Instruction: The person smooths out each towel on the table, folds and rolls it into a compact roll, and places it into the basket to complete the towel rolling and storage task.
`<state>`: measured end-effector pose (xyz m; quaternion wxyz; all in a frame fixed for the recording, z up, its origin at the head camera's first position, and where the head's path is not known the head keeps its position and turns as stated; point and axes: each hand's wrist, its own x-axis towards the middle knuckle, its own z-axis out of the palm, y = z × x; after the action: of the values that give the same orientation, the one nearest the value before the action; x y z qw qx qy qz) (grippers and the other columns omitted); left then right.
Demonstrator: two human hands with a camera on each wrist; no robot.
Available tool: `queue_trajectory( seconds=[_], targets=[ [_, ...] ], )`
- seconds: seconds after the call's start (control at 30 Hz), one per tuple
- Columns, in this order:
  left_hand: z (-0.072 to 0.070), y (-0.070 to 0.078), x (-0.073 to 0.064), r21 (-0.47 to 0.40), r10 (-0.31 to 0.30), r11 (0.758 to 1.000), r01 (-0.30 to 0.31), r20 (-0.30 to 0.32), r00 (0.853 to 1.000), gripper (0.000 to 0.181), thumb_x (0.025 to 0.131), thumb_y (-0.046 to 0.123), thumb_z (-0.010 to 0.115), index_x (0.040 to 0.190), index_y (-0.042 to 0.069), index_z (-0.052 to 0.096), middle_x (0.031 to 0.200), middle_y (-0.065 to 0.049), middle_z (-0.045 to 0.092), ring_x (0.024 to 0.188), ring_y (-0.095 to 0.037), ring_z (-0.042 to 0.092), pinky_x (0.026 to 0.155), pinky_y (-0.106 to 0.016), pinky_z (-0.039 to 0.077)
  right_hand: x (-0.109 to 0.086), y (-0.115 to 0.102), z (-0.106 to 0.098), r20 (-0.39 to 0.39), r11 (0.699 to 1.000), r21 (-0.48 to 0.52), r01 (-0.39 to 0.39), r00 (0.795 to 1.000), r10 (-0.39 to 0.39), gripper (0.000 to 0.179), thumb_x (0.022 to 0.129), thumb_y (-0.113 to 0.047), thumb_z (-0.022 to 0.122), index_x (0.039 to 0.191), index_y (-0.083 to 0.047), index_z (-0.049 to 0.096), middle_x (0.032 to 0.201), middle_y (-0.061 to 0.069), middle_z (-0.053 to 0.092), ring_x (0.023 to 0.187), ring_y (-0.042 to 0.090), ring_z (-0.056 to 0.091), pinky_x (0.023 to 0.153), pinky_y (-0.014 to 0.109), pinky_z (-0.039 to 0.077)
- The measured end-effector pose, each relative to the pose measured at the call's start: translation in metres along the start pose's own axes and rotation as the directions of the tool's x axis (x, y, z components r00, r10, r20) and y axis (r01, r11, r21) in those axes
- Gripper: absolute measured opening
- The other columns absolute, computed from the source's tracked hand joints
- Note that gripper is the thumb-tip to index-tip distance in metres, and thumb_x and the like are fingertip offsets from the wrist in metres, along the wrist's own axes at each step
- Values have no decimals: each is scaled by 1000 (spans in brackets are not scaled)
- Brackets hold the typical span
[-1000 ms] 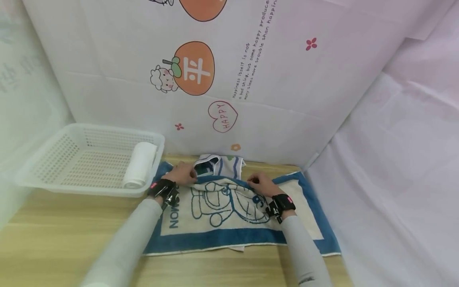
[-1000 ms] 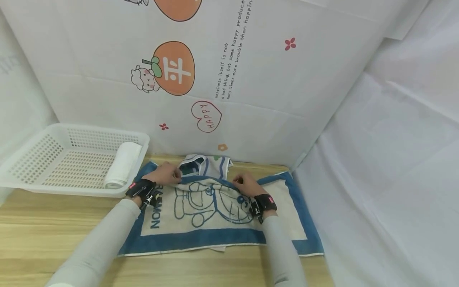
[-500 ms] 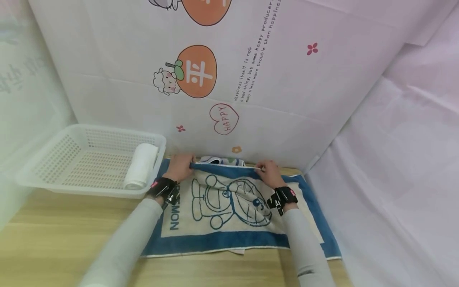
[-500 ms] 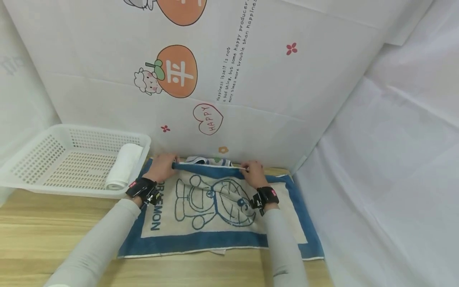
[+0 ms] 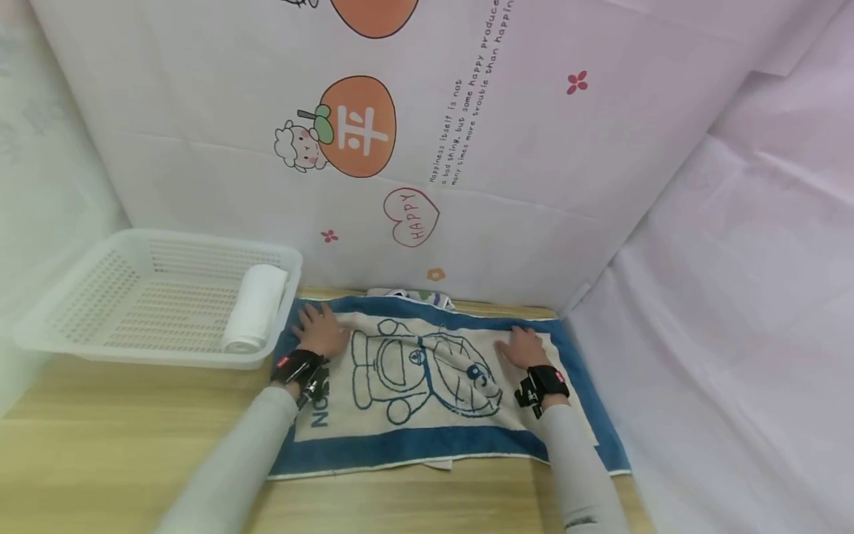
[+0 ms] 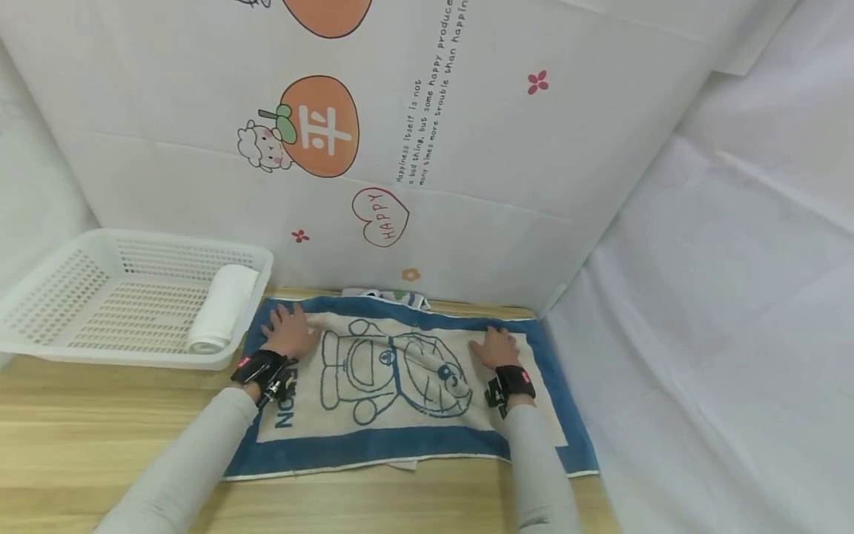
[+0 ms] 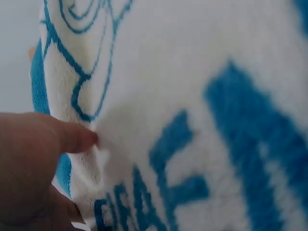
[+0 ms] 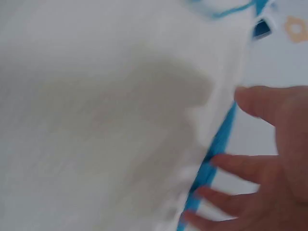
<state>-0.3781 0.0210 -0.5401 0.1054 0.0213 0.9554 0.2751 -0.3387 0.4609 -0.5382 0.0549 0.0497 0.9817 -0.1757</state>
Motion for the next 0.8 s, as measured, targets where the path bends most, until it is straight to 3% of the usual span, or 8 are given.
queue_trajectory(
  seconds=[0.07,0.13,0.27,0.37,0.47,0.57,0.7,0.8],
  targets=[
    [2,-8,5,12,5,1000,-5,38,999,86,105,45,43,157,-11,5,157,-45,-10,145,-64,-10,112,-80,1,-1,11,3,76,996,-51,-72,994,76,85,103,-53,47,159,4,17,160,39,11,145,62,11,108,79,23],
    [2,-15,12,33,22,999,-24,48,999,89,104,50,41,158,-9,5,158,-44,-13,146,-62,-12,112,-80,0,2,22,6,124,994,-63,-92,987,99,93,101,-63,42,162,-1,9,163,37,1,146,63,4,107,81,21],
    [3,-25,26,64,41,997,-44,48,998,93,101,56,41,159,-8,4,158,-42,-17,146,-61,-15,112,-81,1,7,26,3,132,996,-28,-87,987,90,99,98,-68,44,162,-1,8,163,38,-2,145,65,-1,106,84,17],
    [0,-26,22,59,39,997,-41,34,999,93,101,51,45,158,-10,3,157,-42,-19,146,-59,-18,113,-79,-1,5,21,3,141,996,-21,-89,986,91,99,98,-67,45,162,-1,6,163,37,-5,146,63,-4,108,83,14],
    [-1,-21,-4,71,77,995,-77,-5,997,91,101,45,50,157,-11,4,158,-43,-16,148,-58,-16,114,-77,-3,-2,22,6,132,998,-47,-50,990,56,100,99,-67,43,161,3,8,163,38,1,146,64,2,110,80,17],
    [0,-16,-47,104,174,980,-172,-12,985,88,102,41,54,157,-11,10,159,-42,-9,149,-57,-9,115,-76,0,-22,23,0,100,996,-88,-28,994,37,101,97,-66,50,155,12,20,155,44,20,140,66,19,109,76,25],
    [-2,-22,-108,121,248,958,-260,103,963,92,99,45,61,158,-9,15,162,-38,-3,151,-55,-3,115,-77,4,-54,25,-10,104,990,-133,-46,993,61,104,91,-65,60,147,17,29,144,46,33,132,67,31,107,74,31],
    [-4,-33,-137,107,271,950,-293,182,945,104,91,49,72,158,-8,17,162,-39,0,149,-58,2,114,-77,7,-71,31,-13,140,986,-152,-69,986,90,111,89,-70,60,150,15,24,150,46,27,135,68,26,107,76,30]
  ],
)
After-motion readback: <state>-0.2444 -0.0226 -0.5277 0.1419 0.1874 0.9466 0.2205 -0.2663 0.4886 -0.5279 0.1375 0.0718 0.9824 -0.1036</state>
